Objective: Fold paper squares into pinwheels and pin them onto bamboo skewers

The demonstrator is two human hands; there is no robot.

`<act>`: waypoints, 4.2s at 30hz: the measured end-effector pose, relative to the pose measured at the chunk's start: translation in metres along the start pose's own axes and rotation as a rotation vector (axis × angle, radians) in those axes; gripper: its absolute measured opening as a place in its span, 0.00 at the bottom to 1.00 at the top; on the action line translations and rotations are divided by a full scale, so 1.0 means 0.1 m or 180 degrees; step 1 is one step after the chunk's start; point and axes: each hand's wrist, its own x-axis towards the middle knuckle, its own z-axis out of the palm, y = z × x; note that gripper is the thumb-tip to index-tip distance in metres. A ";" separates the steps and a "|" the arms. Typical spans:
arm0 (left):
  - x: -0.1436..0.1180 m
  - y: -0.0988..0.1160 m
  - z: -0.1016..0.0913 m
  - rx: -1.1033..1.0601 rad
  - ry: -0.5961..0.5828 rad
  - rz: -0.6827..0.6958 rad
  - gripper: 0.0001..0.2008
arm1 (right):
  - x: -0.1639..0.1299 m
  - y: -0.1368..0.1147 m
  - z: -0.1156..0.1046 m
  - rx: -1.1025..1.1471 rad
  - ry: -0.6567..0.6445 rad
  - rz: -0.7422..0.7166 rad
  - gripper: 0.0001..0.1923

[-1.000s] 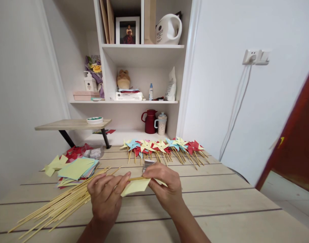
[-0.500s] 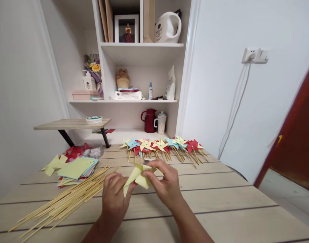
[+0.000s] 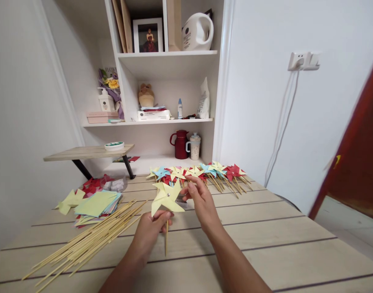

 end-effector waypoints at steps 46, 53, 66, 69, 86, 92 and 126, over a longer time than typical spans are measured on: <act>0.15 -0.09 -0.33 -0.0830 0.1340 0.0212 0.20 | -0.38 0.43 0.61 0.0040 -0.1012 0.1303 0.09; 0.11 -0.05 -0.29 -0.0204 0.0740 0.0371 0.19 | -0.28 0.33 0.56 0.0009 -0.0568 0.1149 0.11; 0.17 -0.15 -0.34 0.0248 0.0741 0.0214 0.31 | -0.13 0.31 0.38 0.0008 -0.0170 0.0685 0.12; 0.17 -0.14 -0.34 0.0400 0.0702 0.0162 0.31 | -0.07 0.27 0.32 -0.0010 -0.0024 0.0633 0.13; 0.19 -0.26 -0.25 0.2100 -0.0289 0.0756 0.20 | 0.68 0.50 -1.07 -0.2466 0.1408 0.0830 0.10; 0.17 -0.25 -0.26 0.2172 -0.0450 0.0793 0.20 | 0.67 0.50 -1.62 -0.3311 0.1746 0.1239 0.14; 0.18 -0.25 -0.29 0.2514 -0.0734 0.0782 0.18 | 0.74 0.75 -2.19 -0.4138 0.1932 0.1525 0.26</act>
